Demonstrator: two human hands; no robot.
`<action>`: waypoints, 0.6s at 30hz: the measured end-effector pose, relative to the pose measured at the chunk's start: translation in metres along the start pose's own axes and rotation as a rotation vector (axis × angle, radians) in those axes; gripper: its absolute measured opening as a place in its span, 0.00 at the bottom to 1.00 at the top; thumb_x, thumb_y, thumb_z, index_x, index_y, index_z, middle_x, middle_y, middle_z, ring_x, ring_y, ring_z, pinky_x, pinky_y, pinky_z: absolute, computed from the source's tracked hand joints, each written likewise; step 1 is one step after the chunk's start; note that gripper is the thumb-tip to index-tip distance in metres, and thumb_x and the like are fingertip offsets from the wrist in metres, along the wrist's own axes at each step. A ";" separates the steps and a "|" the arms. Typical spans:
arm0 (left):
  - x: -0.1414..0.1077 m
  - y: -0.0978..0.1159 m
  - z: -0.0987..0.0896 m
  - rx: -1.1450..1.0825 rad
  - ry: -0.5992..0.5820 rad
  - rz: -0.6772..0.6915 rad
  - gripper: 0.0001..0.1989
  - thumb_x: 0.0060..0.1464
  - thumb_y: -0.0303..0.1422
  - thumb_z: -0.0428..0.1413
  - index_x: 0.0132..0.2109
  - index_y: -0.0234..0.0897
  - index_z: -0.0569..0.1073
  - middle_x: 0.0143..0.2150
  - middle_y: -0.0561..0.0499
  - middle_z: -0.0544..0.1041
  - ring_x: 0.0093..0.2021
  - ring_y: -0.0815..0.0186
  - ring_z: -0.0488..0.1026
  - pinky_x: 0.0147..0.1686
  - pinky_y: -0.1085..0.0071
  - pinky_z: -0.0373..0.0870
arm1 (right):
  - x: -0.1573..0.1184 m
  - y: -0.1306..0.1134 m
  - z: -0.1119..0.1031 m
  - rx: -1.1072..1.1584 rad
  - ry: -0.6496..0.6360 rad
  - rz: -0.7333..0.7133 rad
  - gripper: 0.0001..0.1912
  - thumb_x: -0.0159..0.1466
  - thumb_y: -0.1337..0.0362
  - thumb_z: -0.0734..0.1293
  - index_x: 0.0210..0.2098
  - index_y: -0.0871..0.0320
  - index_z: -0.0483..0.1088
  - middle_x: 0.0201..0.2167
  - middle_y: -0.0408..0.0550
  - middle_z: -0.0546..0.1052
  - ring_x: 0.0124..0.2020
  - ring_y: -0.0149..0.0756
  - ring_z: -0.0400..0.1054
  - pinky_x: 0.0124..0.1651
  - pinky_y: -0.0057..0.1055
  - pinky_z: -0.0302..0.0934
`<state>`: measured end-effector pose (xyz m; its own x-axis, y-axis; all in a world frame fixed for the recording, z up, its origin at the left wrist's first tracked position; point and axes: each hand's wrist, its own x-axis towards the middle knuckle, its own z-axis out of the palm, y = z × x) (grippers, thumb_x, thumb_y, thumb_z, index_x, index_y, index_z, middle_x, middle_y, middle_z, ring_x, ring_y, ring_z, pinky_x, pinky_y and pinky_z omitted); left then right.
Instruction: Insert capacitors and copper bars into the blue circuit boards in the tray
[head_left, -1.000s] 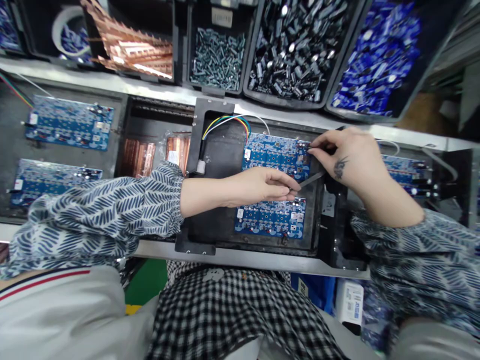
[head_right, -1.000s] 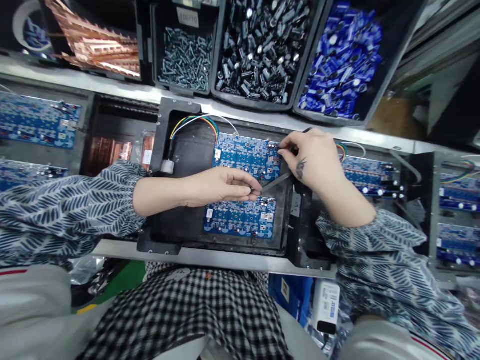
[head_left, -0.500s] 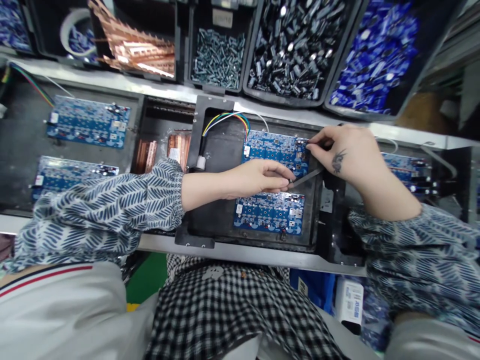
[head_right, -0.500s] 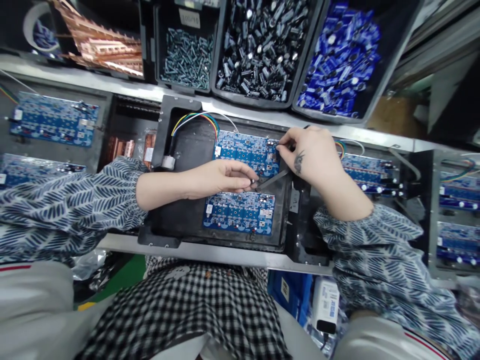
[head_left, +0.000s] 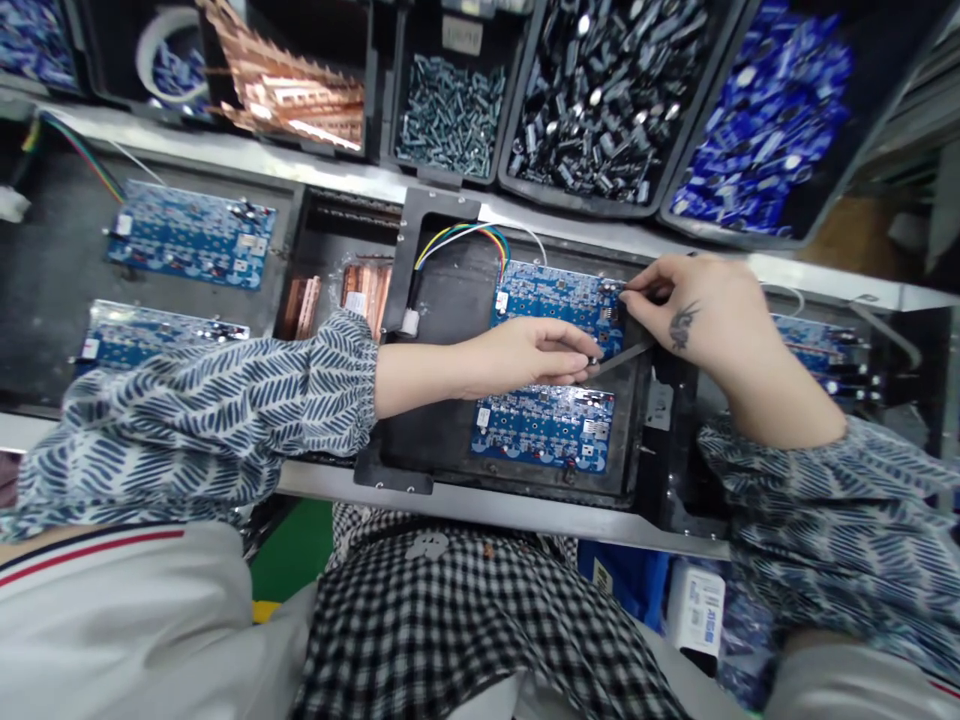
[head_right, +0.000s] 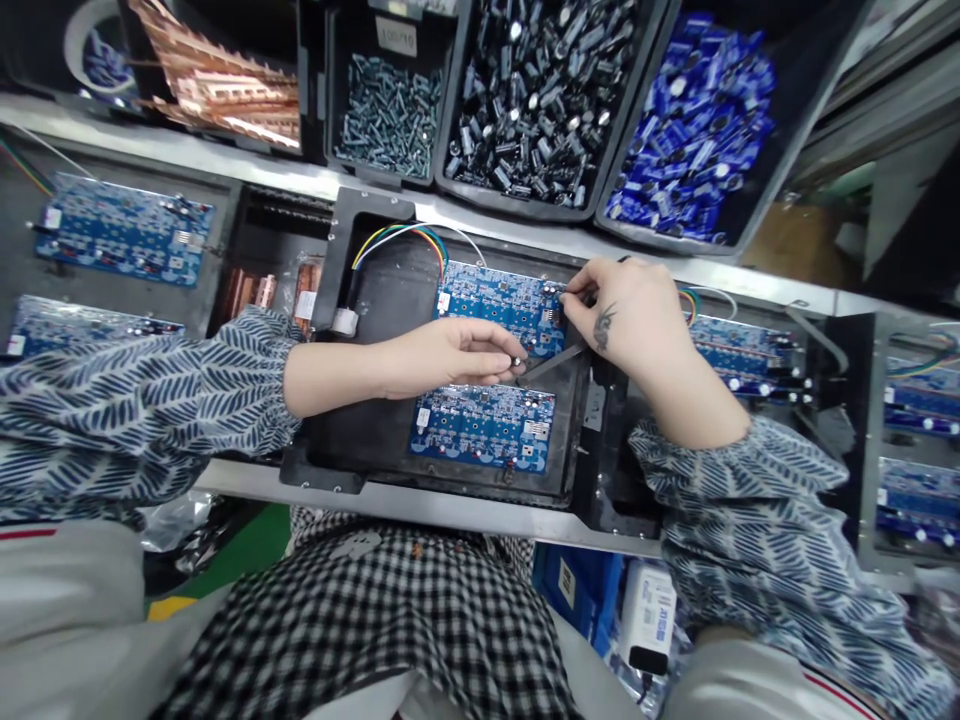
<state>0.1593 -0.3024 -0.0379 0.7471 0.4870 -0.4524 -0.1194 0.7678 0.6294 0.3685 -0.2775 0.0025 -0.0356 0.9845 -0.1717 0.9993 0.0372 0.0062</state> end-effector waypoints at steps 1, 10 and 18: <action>0.001 0.000 -0.001 -0.006 -0.005 0.004 0.06 0.62 0.17 0.57 0.39 0.30 0.74 0.36 0.52 0.78 0.37 0.75 0.76 0.57 0.66 0.71 | 0.001 0.000 0.001 -0.004 0.006 0.003 0.12 0.65 0.64 0.70 0.42 0.67 0.81 0.34 0.59 0.81 0.34 0.39 0.66 0.40 0.36 0.56; 0.002 0.004 0.000 -0.039 0.048 0.021 0.05 0.66 0.19 0.55 0.42 0.31 0.68 0.34 0.51 0.78 0.33 0.77 0.76 0.54 0.68 0.72 | -0.016 0.008 0.005 0.118 0.206 -0.185 0.10 0.65 0.61 0.71 0.40 0.61 0.82 0.35 0.57 0.83 0.38 0.45 0.73 0.46 0.42 0.64; -0.008 0.016 0.000 0.492 -0.133 0.077 0.07 0.62 0.23 0.60 0.46 0.31 0.71 0.33 0.53 0.77 0.35 0.70 0.75 0.51 0.64 0.72 | -0.085 -0.010 -0.009 0.439 0.237 -0.600 0.07 0.70 0.59 0.68 0.38 0.52 0.77 0.34 0.43 0.82 0.32 0.35 0.77 0.36 0.31 0.71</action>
<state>0.1515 -0.2938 -0.0240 0.8287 0.4526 -0.3293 0.1210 0.4296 0.8949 0.3613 -0.3596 0.0260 -0.5238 0.8298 0.1925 0.7201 0.5521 -0.4202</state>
